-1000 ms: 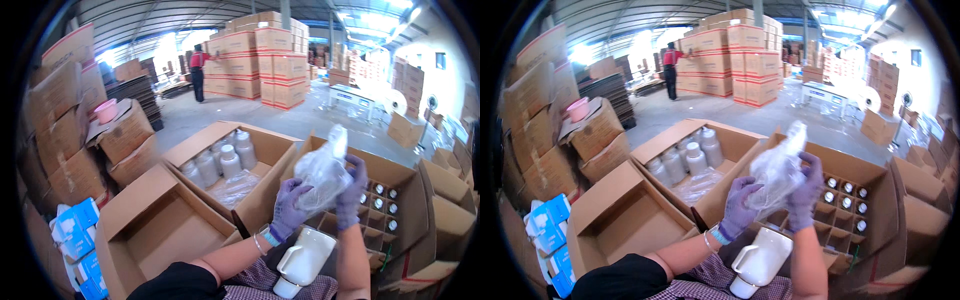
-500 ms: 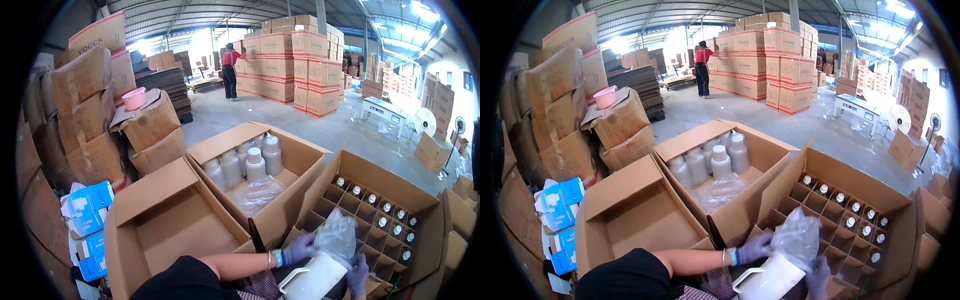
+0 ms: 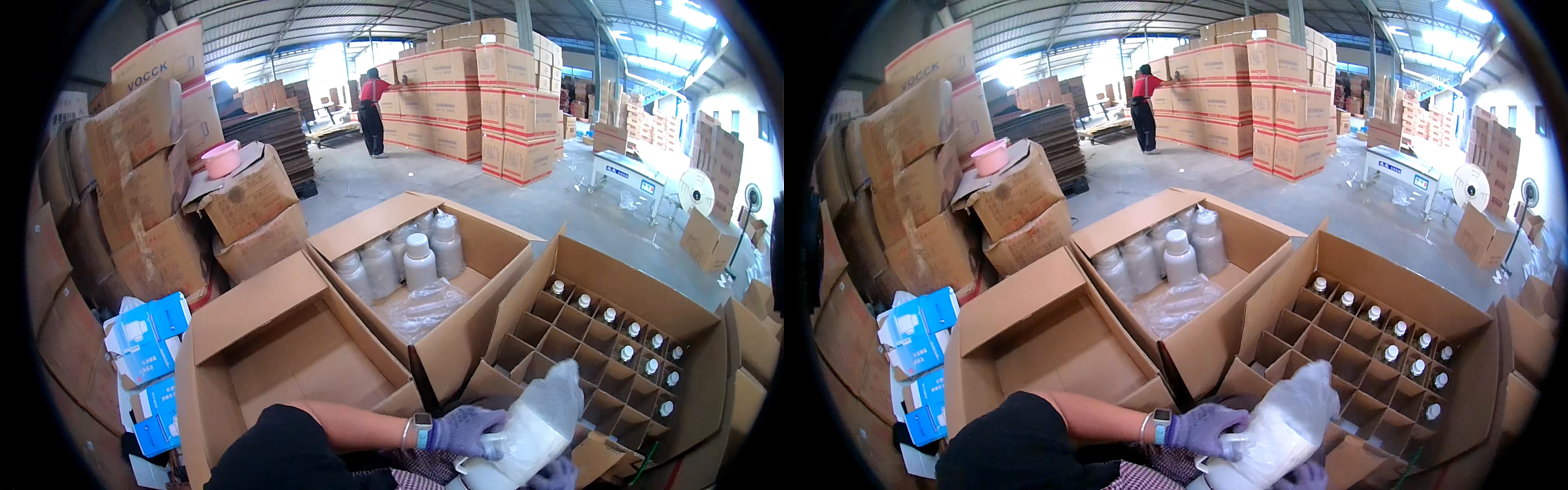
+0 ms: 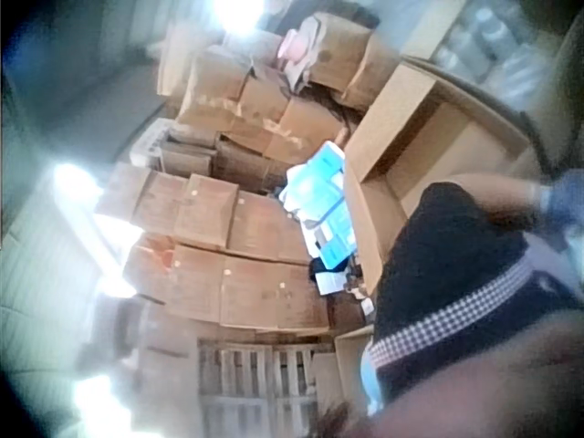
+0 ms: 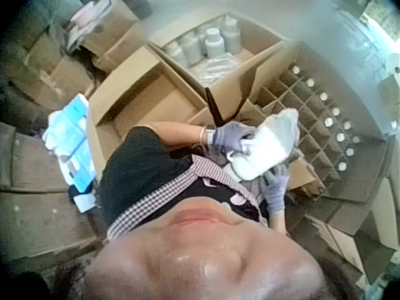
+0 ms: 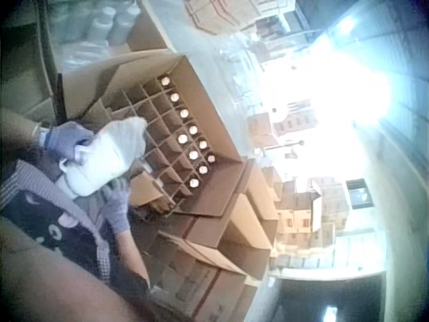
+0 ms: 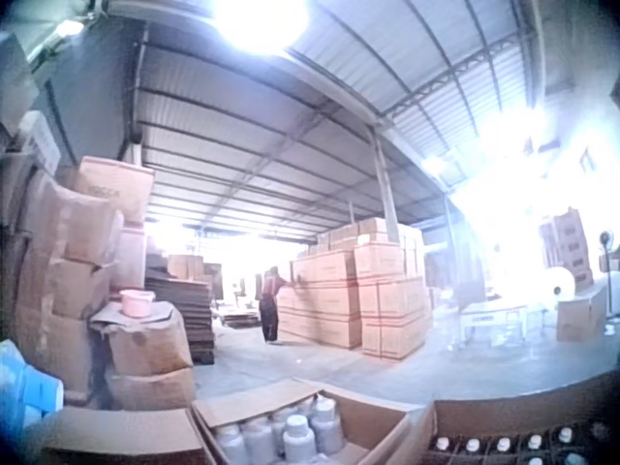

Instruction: The person sits on the floor in a warehouse and packs white thermos flasks into a cardboard box with dividers. They wrap each flask in bubble wrap, place it into a compartment, and occasionally seal the box with tape.

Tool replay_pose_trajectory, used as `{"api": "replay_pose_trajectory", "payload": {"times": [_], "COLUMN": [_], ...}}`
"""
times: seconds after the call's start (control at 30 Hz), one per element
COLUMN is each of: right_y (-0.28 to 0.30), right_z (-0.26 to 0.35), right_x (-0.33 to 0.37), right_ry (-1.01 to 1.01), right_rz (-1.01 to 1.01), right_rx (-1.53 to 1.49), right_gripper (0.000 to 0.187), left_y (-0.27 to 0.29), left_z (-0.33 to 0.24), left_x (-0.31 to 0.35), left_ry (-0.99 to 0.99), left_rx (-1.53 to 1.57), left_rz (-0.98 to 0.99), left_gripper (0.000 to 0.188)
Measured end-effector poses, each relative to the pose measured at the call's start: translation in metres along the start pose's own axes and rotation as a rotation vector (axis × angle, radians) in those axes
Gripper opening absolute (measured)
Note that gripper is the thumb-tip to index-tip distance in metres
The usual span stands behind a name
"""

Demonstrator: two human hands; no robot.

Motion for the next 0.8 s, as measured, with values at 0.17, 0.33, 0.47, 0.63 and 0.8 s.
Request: {"api": "replay_pose_trajectory", "payload": {"times": [0.17,0.33,0.47,0.63,0.8], "right_y": [-0.036,0.033,0.023,0.010,0.062], "right_z": [0.019,0.070,0.076,0.029,0.095], "right_x": [0.050,0.004,0.019,0.089,0.194], "right_ry": [-0.184,-0.337,-0.361,-0.749,-0.785], "right_rz": [0.037,-0.573,-0.642,-1.005,-1.259], "right_rx": [-0.268,-0.078,0.284,0.043,0.057], "right_gripper": [0.025,0.032,0.066,0.081,0.082], "left_y": [-0.019,-0.041,-0.026,-0.071,-0.147], "left_z": [0.012,0.007,-0.042,-0.194,-0.228], "left_x": [0.054,0.002,-0.033,0.046,0.101], "left_ry": [0.131,0.365,0.212,-0.684,-0.862], "left_rx": [0.216,0.874,0.828,-0.291,-0.245], "left_rz": [0.126,-0.031,-0.248,-0.127,0.570], "left_gripper": [0.054,0.041,0.031,0.021,0.033]}}
Point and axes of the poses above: each hand's wrist, its own x-axis away from the middle knuckle, its own y-axis out of the back of the hand, z = x × y, the point moved 7 cm from there along -x, towards the middle knuckle, and after that the axes turned 12 degrees about y, right-handed, at the moved point
